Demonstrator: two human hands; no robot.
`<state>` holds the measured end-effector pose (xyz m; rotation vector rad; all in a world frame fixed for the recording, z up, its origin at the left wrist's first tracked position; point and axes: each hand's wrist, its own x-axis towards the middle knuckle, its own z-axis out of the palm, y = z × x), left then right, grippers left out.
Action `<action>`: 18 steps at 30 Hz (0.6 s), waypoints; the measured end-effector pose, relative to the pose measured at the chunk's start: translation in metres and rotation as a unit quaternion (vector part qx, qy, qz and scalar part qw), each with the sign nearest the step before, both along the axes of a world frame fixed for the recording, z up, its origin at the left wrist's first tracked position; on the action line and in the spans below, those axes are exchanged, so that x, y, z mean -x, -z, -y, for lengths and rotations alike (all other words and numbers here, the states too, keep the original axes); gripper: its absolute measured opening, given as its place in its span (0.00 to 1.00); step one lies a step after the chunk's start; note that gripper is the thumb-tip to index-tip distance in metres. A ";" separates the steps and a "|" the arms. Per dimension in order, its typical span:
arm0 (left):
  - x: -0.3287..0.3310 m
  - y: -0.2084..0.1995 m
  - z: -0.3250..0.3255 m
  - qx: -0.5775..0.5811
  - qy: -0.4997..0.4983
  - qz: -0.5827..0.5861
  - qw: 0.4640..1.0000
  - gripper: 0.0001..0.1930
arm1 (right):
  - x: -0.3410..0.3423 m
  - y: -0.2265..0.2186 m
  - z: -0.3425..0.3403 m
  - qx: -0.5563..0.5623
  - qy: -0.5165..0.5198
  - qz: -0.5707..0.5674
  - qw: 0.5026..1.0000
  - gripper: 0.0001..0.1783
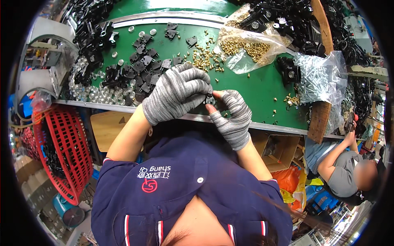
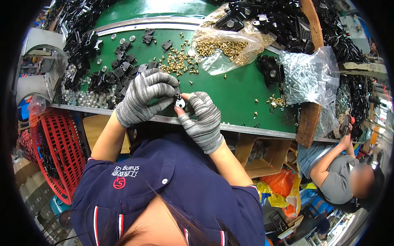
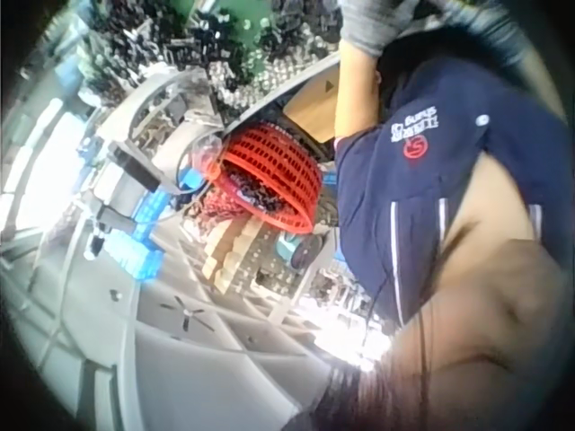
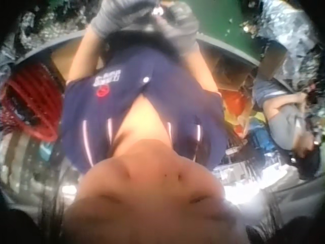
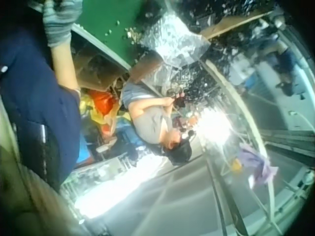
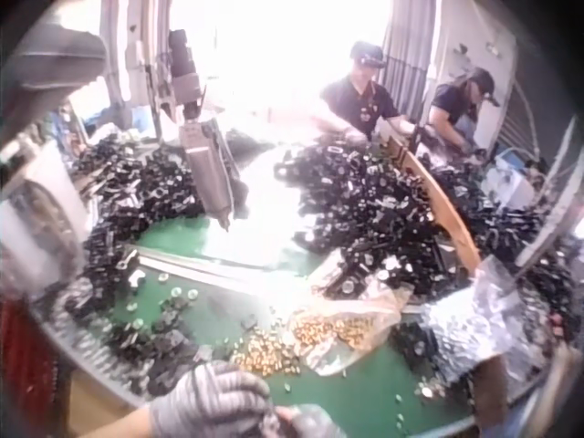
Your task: Assembling small brass pins into black plastic parts at a manual workstation using a pneumatic press tool.
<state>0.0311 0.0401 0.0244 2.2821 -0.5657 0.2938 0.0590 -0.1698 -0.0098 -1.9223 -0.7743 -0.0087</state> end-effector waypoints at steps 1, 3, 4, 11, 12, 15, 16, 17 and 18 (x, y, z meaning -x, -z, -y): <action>0.003 0.005 0.000 0.011 -0.005 -0.012 1.000 0.12 | -0.001 0.000 0.000 -0.004 -0.006 -0.009 1.000 0.20; 0.006 0.012 0.002 0.022 -0.009 -0.024 0.999 0.13 | -0.001 -0.001 0.001 -0.011 -0.017 -0.028 0.999 0.19; 0.008 0.015 0.004 0.026 -0.018 -0.008 0.999 0.13 | -0.001 0.001 0.001 -0.011 -0.017 -0.029 0.999 0.19; 0.014 0.025 0.013 0.052 -0.058 0.052 0.996 0.14 | -0.005 0.002 -0.001 -0.047 -0.018 0.001 0.999 0.15; 0.016 0.025 0.015 0.056 -0.075 0.060 0.994 0.14 | -0.007 -0.003 -0.002 -0.047 -0.020 0.000 0.999 0.15; 0.019 0.033 0.022 0.068 -0.108 0.078 0.989 0.14 | -0.015 -0.022 0.001 -0.098 0.025 -0.337 0.936 0.10; 0.018 0.035 0.024 0.066 -0.120 0.097 0.986 0.14 | -0.019 -0.027 0.000 -0.096 0.025 -0.337 0.936 0.10; 0.017 0.038 0.025 0.065 -0.131 0.117 0.982 0.13 | -0.025 -0.031 -0.003 -0.094 0.005 -0.406 0.909 0.08; 0.017 0.039 0.026 0.065 -0.145 0.138 0.978 0.12 | -0.031 -0.036 -0.006 -0.091 -0.015 -0.473 0.876 0.07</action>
